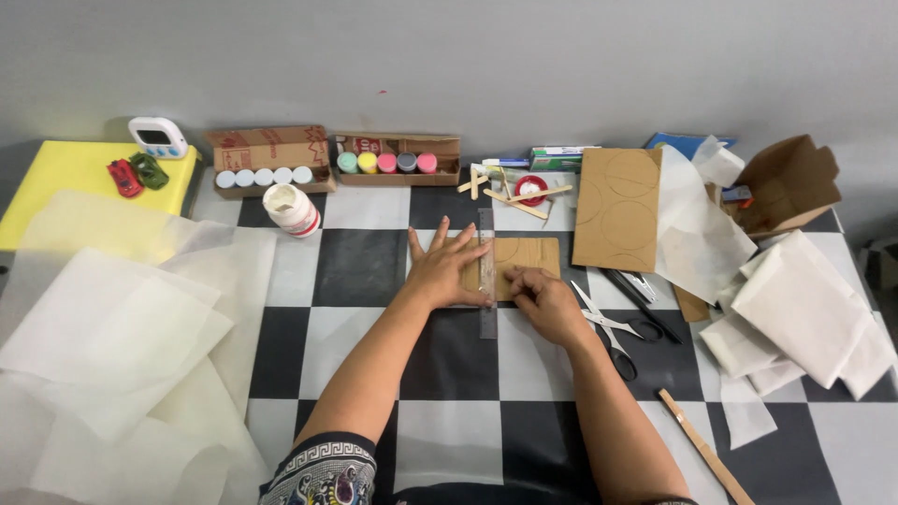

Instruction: Measuring and marking cardboard with a ruler and pen, then cutting out shapes using scissors.

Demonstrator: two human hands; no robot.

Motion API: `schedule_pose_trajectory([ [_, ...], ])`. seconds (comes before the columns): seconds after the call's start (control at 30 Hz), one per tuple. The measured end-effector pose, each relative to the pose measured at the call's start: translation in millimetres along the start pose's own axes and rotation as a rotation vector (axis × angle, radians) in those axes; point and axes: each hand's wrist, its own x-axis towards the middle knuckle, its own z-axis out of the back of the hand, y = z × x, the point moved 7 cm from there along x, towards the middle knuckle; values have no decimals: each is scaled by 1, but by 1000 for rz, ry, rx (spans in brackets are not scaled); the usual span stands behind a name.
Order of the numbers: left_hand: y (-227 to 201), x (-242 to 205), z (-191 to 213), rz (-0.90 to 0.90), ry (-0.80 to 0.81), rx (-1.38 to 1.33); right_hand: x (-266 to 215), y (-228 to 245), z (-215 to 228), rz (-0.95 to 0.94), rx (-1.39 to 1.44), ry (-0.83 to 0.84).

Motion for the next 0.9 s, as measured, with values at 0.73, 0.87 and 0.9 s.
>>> schedule_pose_trajectory([
  [0.73,-7,-10,13,27,-6,1,-30,-84,105,-395,-748,-205],
  [0.87,-10,-11,16,29,21,3,-19,-48,94,6,-278,-466],
  [0.9,-10,-12,17,28,36,5,-19,-35,89,-23,26,-506],
])
